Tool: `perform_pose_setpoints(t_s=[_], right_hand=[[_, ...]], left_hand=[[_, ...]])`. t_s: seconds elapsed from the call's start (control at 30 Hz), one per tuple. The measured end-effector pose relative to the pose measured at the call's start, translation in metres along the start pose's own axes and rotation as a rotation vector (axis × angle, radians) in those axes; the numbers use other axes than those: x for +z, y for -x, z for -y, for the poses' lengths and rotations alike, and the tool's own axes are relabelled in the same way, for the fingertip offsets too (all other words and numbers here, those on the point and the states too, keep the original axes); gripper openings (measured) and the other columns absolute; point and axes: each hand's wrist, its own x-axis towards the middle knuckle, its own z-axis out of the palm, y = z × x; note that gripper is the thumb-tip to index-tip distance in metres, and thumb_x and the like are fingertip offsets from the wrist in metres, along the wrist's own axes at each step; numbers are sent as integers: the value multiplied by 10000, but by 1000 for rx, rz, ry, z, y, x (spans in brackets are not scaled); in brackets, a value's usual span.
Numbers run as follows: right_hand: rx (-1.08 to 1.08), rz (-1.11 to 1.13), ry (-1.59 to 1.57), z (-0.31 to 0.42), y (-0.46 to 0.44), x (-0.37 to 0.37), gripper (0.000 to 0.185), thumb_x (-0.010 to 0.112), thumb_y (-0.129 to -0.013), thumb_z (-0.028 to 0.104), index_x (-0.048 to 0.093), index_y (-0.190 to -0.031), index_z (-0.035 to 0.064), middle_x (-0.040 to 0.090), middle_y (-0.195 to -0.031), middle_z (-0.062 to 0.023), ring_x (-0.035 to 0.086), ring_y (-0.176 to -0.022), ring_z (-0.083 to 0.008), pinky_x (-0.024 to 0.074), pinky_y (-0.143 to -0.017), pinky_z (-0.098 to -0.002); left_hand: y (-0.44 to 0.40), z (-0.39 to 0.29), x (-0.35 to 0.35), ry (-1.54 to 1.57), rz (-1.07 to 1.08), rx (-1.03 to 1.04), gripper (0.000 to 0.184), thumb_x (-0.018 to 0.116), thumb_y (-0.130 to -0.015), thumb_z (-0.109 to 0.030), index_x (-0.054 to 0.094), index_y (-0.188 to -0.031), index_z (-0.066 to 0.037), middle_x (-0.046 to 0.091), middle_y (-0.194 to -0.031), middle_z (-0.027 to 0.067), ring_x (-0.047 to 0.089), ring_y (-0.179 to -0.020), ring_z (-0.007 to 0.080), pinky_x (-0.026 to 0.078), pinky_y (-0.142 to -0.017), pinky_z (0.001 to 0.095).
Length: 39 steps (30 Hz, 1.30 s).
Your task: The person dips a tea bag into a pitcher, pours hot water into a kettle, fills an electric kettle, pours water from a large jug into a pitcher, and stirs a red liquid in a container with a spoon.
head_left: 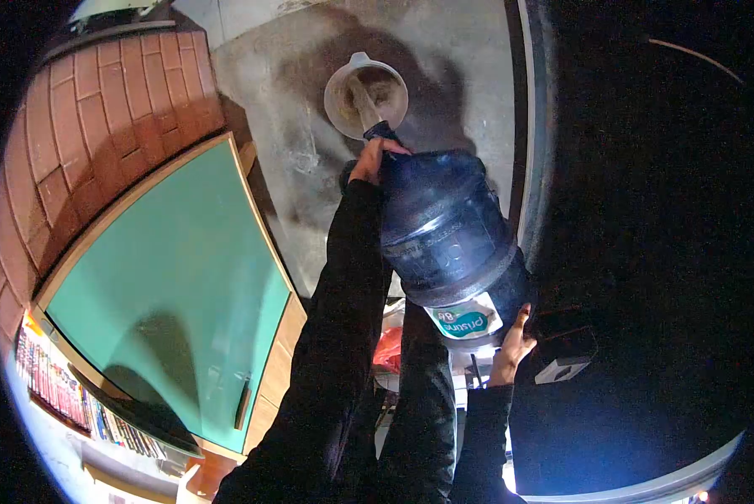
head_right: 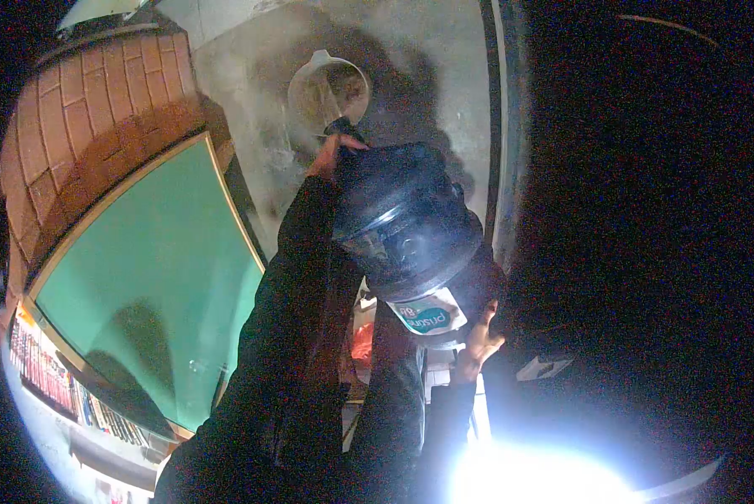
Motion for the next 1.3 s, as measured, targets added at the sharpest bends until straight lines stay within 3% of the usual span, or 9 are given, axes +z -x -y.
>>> perform_pose_setpoints(t_s=[0.17,0.33,0.57,0.63,0.83,0.93,1.13,1.2,1.3], right_hand=[[-65,26,-15,20,13,-7,621,719,-856,446,643,-1142,-100,667,-1143,-169,608,-1008,-224,471,-905,-362],[33,40,7,24,12,-12,655,737,-829,474,644,-1144,-93,666,-1146,-179,603,-1024,-235,469,-911,-368],[-46,-47,57,12,0,-17,783,755,-761,569,648,-1076,-140,677,-1080,-232,630,-974,-269,475,-891,-379],[-52,-65,89,18,4,-19,814,754,-749,589,645,-1063,-154,678,-1061,-246,635,-960,-276,480,-883,-386],[3,-119,171,15,-4,-24,831,753,-740,605,645,-1055,-156,684,-1019,-253,639,-918,-264,496,-839,-388],[-38,-97,135,20,-3,-28,845,738,-742,627,648,-1047,-157,688,-997,-238,622,-882,-251,491,-823,-385],[-22,-58,67,39,1,-35,650,739,-815,494,662,-1095,-88,684,-1102,-180,615,-988,-241,464,-902,-392],[42,-59,289,47,0,-39,742,710,-796,593,671,-827,-148,650,-732,-107,500,-663,-160,459,-648,-375],[-97,-125,206,29,-9,-37,717,719,-796,581,654,-738,-131,596,-658,-72,455,-619,-154,439,-602,-376]], left_hand=[[1,4,5,-15,-96,125,502,346,-960,-329,748,-836,-55,713,-933,111,595,-947,241,392,-964,345],[3,-14,6,169,-54,-215,429,336,-941,-210,728,-862,-54,694,-978,100,588,-952,232,395,-951,318],[-9,21,-1,105,-104,-96,538,288,-975,-294,738,-842,-31,689,-978,109,582,-971,229,394,-963,333],[0,-9,11,269,-116,-408,590,241,-1007,-348,721,-900,-23,681,-1011,111,569,-988,236,386,-976,341],[-19,36,7,36,-8,31,597,248,-1024,-393,705,-901,-30,678,-1045,113,560,-1009,251,382,-982,362],[21,-33,35,35,-69,-10,595,259,-1022,-401,705,-892,-29,679,-1057,116,562,-1008,251,384,-983,363],[4,-24,34,191,-26,-151,563,279,-1014,-378,707,-885,-36,687,-1046,121,565,-1008,249,398,-962,350],[6,-25,36,205,-58,-185,534,297,-1008,-352,710,-878,-39,689,-1036,126,571,-994,247,414,-938,341],[17,-46,47,203,-82,-139,500,317,-1001,-319,709,-872,-37,687,-1022,135,583,-969,248,436,-909,331]])
